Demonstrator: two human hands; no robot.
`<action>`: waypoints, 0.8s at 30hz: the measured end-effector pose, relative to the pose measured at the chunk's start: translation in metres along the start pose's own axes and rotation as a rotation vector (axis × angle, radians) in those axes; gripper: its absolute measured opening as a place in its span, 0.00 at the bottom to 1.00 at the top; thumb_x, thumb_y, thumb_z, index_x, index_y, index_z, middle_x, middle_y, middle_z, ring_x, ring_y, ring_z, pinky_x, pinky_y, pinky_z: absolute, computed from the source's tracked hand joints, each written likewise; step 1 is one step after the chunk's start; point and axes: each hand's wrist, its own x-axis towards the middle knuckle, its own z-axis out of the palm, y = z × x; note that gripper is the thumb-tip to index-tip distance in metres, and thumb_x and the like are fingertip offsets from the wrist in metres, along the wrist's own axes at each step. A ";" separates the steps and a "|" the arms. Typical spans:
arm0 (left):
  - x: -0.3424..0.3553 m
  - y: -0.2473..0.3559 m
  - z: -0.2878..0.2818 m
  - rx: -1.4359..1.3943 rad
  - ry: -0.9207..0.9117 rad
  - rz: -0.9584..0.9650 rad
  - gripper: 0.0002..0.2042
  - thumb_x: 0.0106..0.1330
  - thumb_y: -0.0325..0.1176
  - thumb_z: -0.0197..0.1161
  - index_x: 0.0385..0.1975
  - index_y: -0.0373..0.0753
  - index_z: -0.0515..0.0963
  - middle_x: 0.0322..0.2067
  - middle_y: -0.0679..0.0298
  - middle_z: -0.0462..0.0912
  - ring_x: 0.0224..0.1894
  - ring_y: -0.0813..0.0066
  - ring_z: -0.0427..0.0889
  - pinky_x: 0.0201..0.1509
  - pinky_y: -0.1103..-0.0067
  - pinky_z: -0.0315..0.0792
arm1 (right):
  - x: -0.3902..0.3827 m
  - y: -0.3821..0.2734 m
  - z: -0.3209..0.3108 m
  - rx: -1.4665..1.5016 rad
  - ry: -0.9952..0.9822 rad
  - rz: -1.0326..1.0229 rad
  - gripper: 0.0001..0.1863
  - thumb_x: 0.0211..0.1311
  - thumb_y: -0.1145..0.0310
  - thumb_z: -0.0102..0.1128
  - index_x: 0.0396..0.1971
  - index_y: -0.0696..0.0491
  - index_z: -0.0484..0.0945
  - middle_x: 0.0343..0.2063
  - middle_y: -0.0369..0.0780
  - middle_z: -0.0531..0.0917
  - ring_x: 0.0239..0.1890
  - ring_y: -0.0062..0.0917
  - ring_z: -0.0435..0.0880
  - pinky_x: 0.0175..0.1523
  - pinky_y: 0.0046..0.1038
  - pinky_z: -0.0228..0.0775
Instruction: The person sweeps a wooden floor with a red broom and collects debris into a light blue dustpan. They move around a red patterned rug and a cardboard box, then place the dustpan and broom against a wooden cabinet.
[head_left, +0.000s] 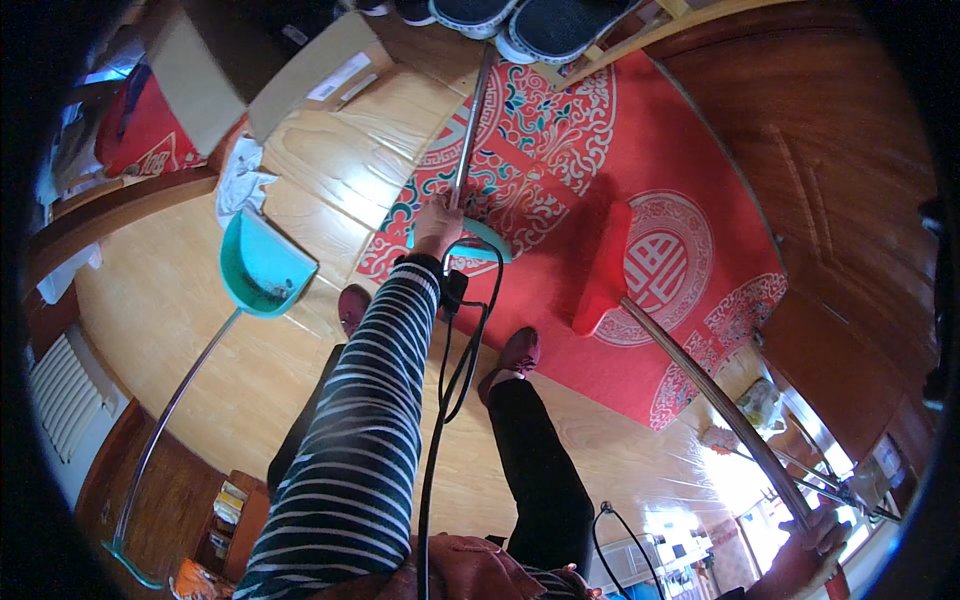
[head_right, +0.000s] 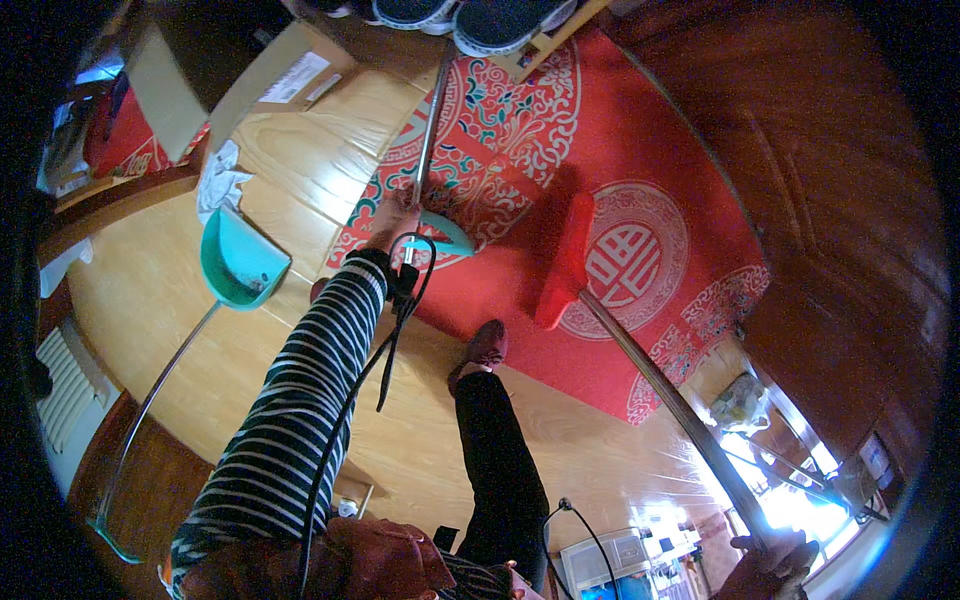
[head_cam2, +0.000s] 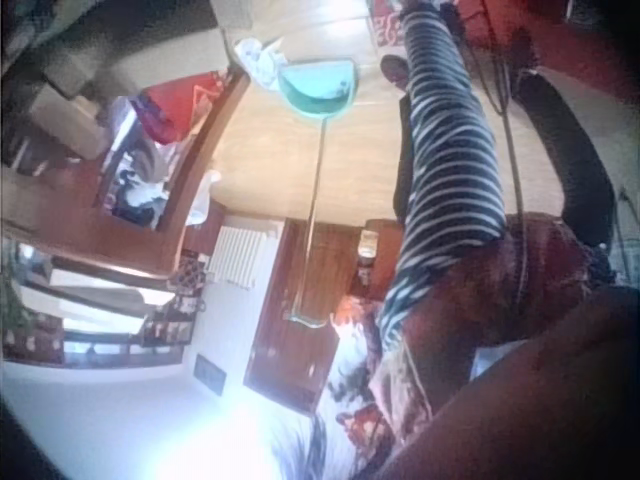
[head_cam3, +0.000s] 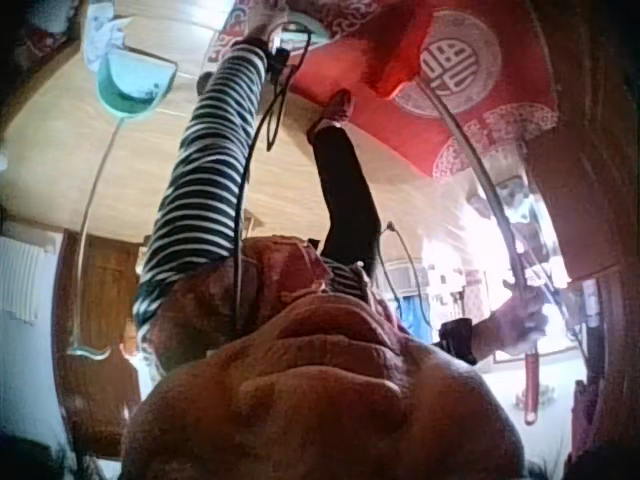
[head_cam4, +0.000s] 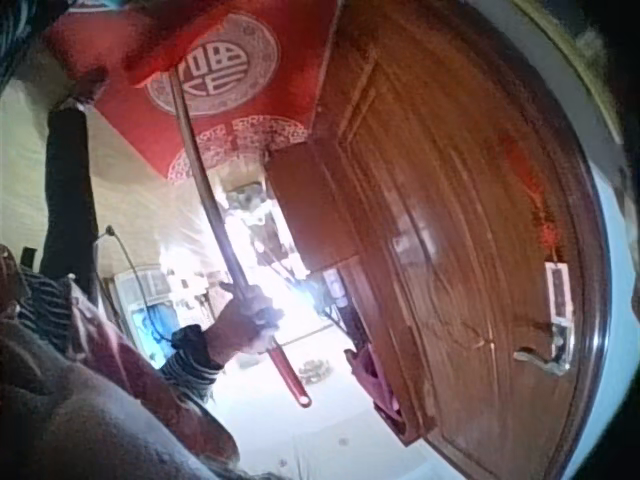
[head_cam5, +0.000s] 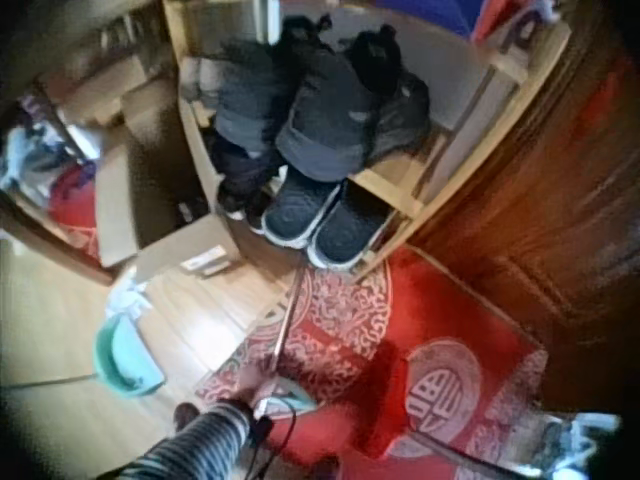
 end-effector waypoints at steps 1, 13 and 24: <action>0.010 0.006 0.003 0.067 0.080 0.177 0.19 0.61 0.49 0.53 0.39 0.37 0.75 0.39 0.45 0.78 0.46 0.47 0.76 0.51 0.60 0.70 | 0.002 0.002 0.000 0.355 0.026 0.064 0.04 0.59 0.67 0.47 0.26 0.49 0.70 0.22 0.32 0.66 0.32 0.25 0.67 0.53 0.38 0.59; 0.018 0.036 -0.004 0.292 -0.092 -0.278 0.18 0.62 0.37 0.50 0.51 0.40 0.65 0.43 0.49 0.79 0.47 0.50 0.78 0.51 0.61 0.70 | 0.032 0.081 -0.031 0.274 0.001 -0.063 0.20 0.69 0.68 0.37 0.53 0.67 0.62 0.30 0.42 0.75 0.30 0.24 0.77 0.33 0.24 0.75; -0.017 -0.002 -0.036 0.080 -0.206 -0.337 0.18 0.65 0.34 0.43 0.54 0.40 0.61 0.47 0.45 0.76 0.50 0.47 0.75 0.54 0.62 0.67 | 0.071 0.034 -0.009 0.622 -0.383 0.015 0.13 0.62 0.63 0.50 0.41 0.55 0.65 0.34 0.38 0.73 0.40 0.22 0.75 0.40 0.26 0.75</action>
